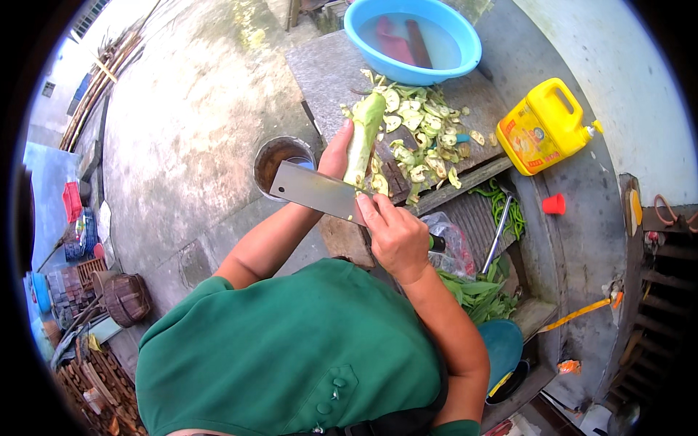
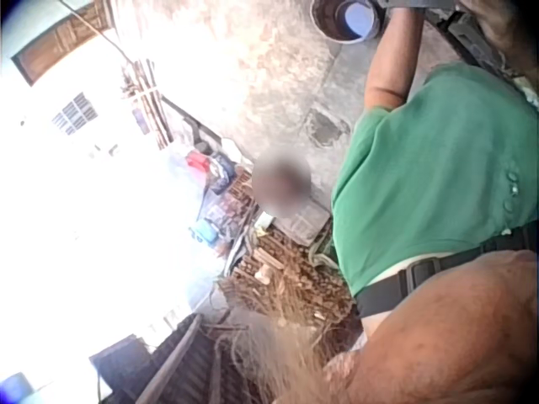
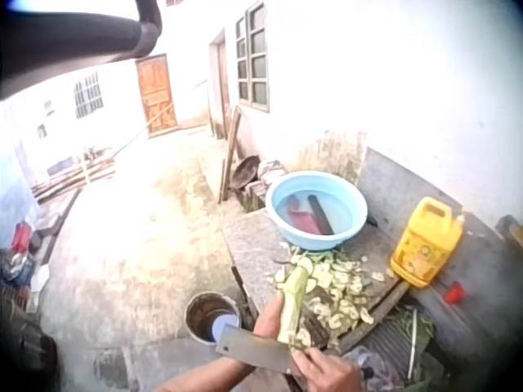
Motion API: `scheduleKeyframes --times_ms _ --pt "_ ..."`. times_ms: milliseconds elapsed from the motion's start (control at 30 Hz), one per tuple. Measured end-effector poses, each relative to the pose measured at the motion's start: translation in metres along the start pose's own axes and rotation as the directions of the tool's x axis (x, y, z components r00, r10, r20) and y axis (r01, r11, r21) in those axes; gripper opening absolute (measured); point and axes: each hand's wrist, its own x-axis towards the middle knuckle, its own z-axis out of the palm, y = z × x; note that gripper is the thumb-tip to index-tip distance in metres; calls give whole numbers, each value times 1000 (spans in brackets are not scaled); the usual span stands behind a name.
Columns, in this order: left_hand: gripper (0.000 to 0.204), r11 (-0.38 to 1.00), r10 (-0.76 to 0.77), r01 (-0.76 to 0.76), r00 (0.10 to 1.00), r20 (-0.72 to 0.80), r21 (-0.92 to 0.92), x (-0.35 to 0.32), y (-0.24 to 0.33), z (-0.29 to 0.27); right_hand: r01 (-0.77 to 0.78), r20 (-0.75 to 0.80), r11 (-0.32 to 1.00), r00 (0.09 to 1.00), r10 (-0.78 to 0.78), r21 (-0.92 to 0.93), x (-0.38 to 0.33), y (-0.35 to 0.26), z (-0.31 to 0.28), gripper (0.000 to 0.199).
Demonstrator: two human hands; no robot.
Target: The person uses a large cleaver to slice a green vegetable into thin rounds on a blue cutting board. They then peel a long green vegetable using the cleaver and continue slicing it into pieces.
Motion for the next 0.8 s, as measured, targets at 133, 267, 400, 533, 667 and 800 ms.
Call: scheduleKeyframes --times_ms 133,267,400,533,667,800 --pt "47 999 -33 33 999 3 25 -5 1 6 -21 2 1000 1000 21 20 -3 0 -4 39" --pt "47 995 -98 99 995 35 -6 -10 2 9 -33 -6 999 999 33 39 -4 -1 -6 41" --pt "47 990 -139 139 990 36 -4 -16 3 11 1 -26 1000 1000 -1 -11 -8 1 -3 30" --pt "47 991 -136 136 991 16 3 -18 -1 10 -9 -17 999 1000 9 -34 -10 0 -5 28" --pt "48 995 -98 97 994 -47 -14 -20 -6 11 -28 -5 997 1000 28 -75 -13 0 -3 28" --pt "47 993 -115 114 993 -18 -25 -23 -5 11 -99 -27 994 995 100 43 -13 -1 -5 27"
